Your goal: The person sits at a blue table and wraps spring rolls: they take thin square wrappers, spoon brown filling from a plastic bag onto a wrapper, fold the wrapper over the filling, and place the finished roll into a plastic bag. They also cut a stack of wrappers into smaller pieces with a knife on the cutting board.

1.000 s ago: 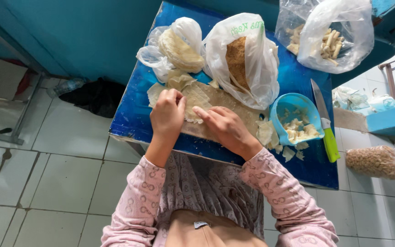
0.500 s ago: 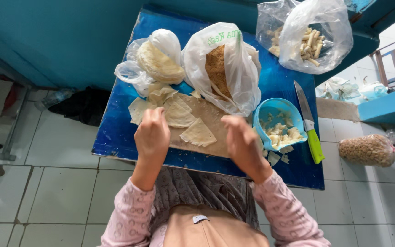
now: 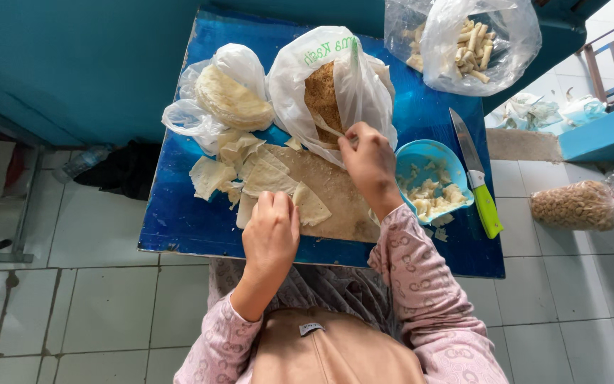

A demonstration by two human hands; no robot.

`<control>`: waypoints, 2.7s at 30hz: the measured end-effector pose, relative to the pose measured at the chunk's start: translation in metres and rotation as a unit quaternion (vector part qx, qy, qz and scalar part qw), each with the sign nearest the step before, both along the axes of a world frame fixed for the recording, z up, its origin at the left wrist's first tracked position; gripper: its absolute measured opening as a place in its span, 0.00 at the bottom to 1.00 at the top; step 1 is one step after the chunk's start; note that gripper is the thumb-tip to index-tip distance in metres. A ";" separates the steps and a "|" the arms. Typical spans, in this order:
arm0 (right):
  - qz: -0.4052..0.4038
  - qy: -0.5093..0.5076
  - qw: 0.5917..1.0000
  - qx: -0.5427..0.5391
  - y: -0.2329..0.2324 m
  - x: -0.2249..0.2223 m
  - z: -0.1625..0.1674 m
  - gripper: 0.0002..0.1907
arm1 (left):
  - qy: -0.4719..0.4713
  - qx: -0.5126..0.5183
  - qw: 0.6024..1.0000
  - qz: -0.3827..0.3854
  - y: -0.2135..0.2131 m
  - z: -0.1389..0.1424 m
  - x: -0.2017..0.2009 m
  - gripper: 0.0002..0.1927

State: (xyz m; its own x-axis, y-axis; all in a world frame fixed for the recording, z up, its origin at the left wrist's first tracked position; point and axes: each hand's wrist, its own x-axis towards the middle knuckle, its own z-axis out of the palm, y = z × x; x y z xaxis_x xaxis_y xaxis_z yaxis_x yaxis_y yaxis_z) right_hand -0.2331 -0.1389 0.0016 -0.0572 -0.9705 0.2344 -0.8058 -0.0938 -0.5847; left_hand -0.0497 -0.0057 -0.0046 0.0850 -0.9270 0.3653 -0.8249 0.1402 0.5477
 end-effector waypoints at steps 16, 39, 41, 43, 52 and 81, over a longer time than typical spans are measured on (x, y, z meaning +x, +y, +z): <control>0.006 0.121 0.991 0.049 0.000 0.000 -0.010 0.08 | 0.166 0.119 0.978 -0.046 0.001 0.008 0.013 0.12; 0.038 0.149 0.988 -0.027 0.006 0.001 0.004 0.07 | 0.051 -0.001 0.999 0.005 0.009 0.002 0.012 0.15; 0.059 0.102 0.991 -0.061 0.007 -0.006 0.012 0.06 | 0.057 0.002 0.998 0.006 0.010 0.002 0.013 0.14; 0.063 0.017 0.994 -0.082 0.001 -0.005 0.018 0.04 | 0.049 0.008 0.999 0.014 0.011 0.002 0.013 0.13; 0.011 -0.294 0.955 -0.033 -0.041 0.030 0.021 0.05 | 0.019 0.033 0.999 0.036 0.013 0.004 0.015 0.09; 0.006 -0.567 0.823 0.030 -0.029 -0.003 0.018 0.07 | 0.119 0.007 0.993 -0.011 0.011 -0.002 0.019 0.06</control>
